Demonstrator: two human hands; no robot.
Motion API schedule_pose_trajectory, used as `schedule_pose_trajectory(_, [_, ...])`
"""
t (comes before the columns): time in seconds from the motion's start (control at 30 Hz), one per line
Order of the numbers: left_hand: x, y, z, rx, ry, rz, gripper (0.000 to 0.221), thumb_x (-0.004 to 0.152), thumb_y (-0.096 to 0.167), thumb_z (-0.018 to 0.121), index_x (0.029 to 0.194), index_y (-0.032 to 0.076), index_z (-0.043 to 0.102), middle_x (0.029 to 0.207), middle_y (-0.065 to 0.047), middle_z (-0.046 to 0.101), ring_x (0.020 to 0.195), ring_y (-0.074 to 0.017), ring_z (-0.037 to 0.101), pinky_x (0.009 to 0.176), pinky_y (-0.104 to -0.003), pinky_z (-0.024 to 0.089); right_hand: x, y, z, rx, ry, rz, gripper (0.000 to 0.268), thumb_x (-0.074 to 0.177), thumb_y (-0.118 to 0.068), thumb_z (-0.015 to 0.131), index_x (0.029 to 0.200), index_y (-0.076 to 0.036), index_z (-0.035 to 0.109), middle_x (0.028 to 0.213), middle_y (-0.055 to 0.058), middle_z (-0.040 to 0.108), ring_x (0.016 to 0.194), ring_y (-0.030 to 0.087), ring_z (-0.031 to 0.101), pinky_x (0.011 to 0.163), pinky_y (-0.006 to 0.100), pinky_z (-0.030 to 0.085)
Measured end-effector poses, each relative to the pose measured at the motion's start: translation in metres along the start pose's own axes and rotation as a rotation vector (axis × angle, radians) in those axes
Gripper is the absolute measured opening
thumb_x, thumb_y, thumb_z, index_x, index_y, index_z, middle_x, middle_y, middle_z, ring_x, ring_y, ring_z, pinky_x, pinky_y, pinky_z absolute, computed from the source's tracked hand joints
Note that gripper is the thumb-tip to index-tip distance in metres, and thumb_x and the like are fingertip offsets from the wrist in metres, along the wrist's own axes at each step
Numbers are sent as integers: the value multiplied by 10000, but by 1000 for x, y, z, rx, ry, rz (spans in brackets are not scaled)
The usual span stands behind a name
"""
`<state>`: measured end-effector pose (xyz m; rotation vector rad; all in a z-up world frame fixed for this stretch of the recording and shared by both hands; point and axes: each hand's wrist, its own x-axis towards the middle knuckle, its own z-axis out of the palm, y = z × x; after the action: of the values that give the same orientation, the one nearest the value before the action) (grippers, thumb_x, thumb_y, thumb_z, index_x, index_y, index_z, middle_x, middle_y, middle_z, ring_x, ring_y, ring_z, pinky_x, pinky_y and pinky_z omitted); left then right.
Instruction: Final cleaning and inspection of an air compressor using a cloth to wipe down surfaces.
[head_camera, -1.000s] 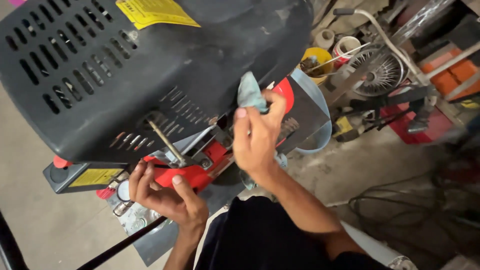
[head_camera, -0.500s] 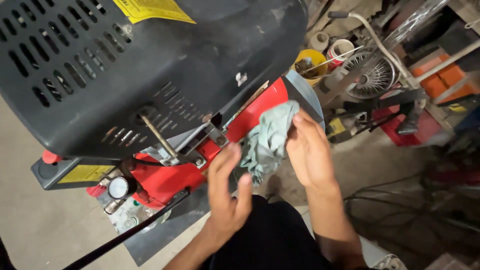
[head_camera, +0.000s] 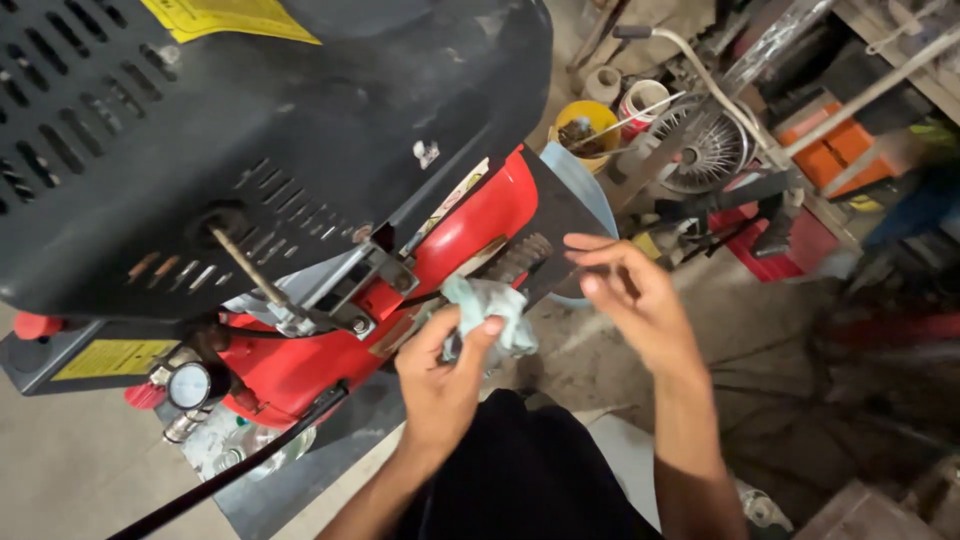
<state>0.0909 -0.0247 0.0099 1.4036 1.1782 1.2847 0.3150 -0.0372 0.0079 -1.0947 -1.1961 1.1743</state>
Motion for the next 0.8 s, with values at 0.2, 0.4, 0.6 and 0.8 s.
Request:
schedule_pose_trajectory(0.2, [0,21,8,1,-245,239,139,990,121,640,971,-5,697,932,-100,675,846,-202,641,802,-314,512,-18,36,34,-131,19,-164,429,945,-99,711,1324,-19,527,1331,109,579,1237,215,544,1068,365,487])
schedule_pose_trajectory(0.4, [-7,23,1,-15,-167,111,251,994,230,615,1146,31,639,1058,-91,682,966,-191,652,898,-314,517,-14,18,53,-125,355,-145,133,944,32,655,1049,-34,703,1095,127,754,989,181,728,846,263,583])
schedule_pose_trajectory(0.6, [1,41,-6,-85,-176,186,191,934,128,730,1110,72,680,911,-25,681,844,-157,635,866,-294,518,-3,9,80,308,233,-282,313,884,110,670,1107,-64,535,1108,154,670,1000,276,724,862,357,615])
schedule_pose_trajectory(0.8, [-2,34,-14,133,-150,528,90,932,119,765,1008,114,717,939,-32,698,824,-207,654,807,-339,455,2,22,92,769,290,-82,242,905,-6,731,1088,-70,587,1082,121,688,929,268,738,782,342,627])
